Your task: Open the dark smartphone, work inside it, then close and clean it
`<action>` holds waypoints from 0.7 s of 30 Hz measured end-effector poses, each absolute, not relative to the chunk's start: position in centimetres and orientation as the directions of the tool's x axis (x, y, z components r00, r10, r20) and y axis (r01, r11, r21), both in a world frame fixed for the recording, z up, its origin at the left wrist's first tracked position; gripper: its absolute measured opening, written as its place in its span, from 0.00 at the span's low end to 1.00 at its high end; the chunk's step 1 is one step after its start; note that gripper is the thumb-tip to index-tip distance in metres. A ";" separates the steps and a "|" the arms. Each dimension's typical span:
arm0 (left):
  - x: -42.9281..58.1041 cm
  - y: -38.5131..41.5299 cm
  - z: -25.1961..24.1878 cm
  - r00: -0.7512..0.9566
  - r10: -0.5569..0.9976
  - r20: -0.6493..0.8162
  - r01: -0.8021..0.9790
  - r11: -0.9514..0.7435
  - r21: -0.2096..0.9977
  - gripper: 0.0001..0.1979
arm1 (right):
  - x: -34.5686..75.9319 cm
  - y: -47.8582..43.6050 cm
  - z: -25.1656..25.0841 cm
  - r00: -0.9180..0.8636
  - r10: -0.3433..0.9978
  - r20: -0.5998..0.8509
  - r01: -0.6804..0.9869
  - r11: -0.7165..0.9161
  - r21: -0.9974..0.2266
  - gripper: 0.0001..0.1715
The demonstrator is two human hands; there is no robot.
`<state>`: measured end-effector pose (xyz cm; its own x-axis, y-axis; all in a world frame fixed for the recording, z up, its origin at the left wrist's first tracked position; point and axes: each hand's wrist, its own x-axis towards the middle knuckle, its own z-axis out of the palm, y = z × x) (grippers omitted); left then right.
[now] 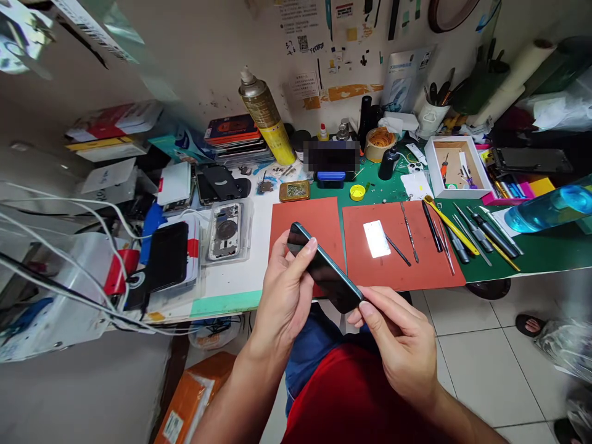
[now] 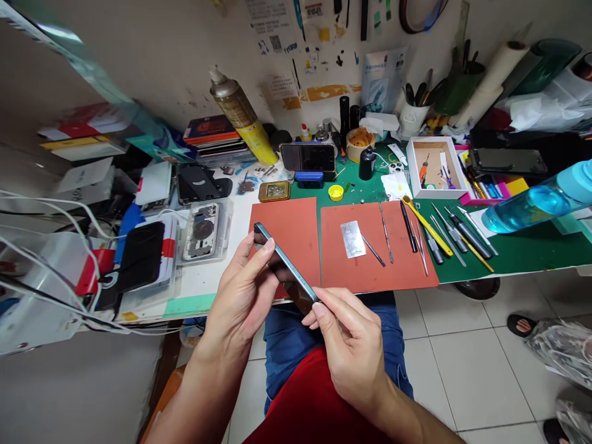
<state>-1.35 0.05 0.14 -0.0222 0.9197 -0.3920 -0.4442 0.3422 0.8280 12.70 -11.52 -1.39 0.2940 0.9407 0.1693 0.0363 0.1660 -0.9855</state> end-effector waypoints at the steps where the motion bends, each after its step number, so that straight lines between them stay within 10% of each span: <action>1: -1.3 0.1 0.1 -0.024 0.922 -0.386 -0.447 0.336 0.829 0.27 | 12.7 -11.5 -1.4 0.295 0.939 0.175 0.041 0.170 -0.985 0.22; 21: -0.7 0.2 -0.2 -0.135 0.948 -0.288 -0.548 0.171 0.819 0.30 | 12.5 -10.7 -1.6 0.347 0.887 0.304 0.239 0.230 -0.943 0.16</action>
<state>-0.69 0.21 -0.21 -0.1346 0.9480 -0.2884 -0.5483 0.1712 0.8186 12.46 -10.75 -1.59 0.3467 0.8874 0.3039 0.2388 0.2298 -0.9435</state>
